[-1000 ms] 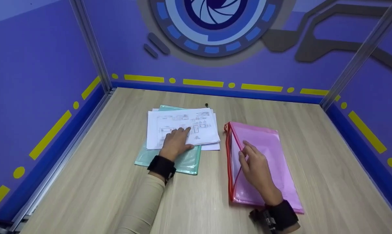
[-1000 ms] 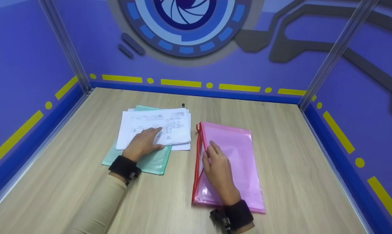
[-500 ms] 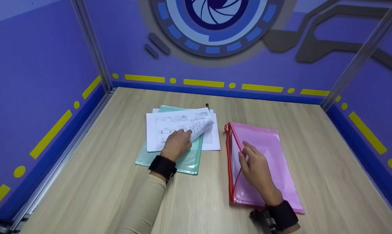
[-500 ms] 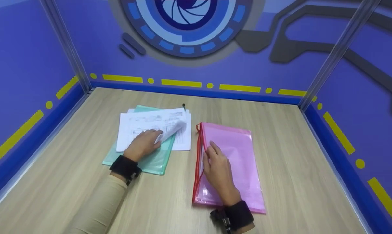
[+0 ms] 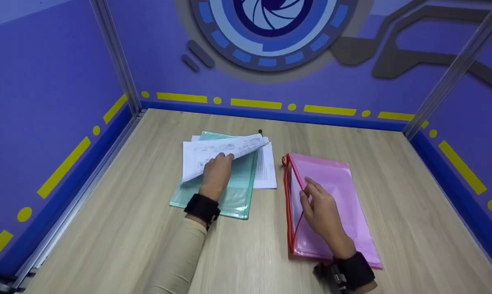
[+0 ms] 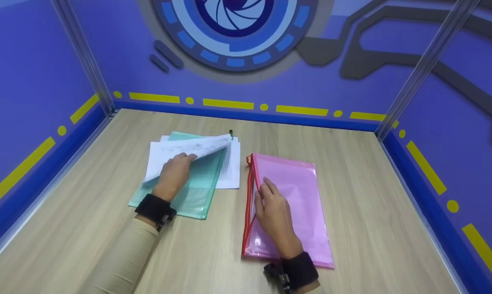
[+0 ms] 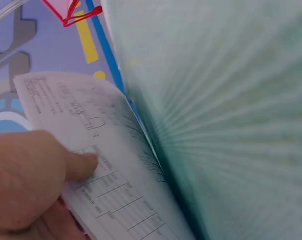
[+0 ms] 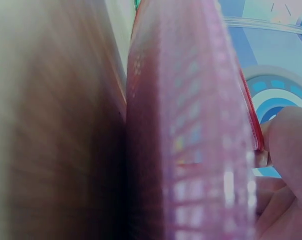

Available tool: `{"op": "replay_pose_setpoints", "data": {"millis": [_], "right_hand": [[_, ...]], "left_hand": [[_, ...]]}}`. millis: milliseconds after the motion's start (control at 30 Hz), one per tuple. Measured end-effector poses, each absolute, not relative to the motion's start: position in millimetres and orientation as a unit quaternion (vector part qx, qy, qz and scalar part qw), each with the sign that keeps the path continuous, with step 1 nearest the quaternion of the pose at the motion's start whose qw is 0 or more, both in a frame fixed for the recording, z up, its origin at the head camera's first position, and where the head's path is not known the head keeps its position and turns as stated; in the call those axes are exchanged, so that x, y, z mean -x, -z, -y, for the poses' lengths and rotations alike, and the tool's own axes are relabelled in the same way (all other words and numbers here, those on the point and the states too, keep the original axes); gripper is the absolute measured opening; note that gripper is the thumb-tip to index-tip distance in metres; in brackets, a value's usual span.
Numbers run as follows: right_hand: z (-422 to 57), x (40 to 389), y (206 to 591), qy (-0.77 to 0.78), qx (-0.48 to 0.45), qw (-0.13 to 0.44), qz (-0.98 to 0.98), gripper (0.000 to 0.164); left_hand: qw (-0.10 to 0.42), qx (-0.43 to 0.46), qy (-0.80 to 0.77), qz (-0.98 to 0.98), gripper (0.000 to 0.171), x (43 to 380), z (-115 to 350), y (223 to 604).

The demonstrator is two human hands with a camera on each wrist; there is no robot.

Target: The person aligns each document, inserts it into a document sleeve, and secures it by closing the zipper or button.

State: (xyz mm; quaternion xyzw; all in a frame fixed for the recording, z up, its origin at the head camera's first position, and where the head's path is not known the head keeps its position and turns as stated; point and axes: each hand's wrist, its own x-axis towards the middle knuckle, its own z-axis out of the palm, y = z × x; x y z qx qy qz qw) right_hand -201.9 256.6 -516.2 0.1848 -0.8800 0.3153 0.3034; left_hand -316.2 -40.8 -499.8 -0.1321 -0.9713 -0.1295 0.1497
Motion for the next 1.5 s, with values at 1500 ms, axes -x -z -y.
{"op": "replay_pose_setpoints", "data": {"millis": [1500], "right_hand": [[-256.3, 202.5, 517.4, -0.305, -0.186, 0.305, 0.883, 0.019]], "left_hand": [[0.13, 0.126, 0.097, 0.979, 0.017, 314.5, 45.7, 493.4]]}}
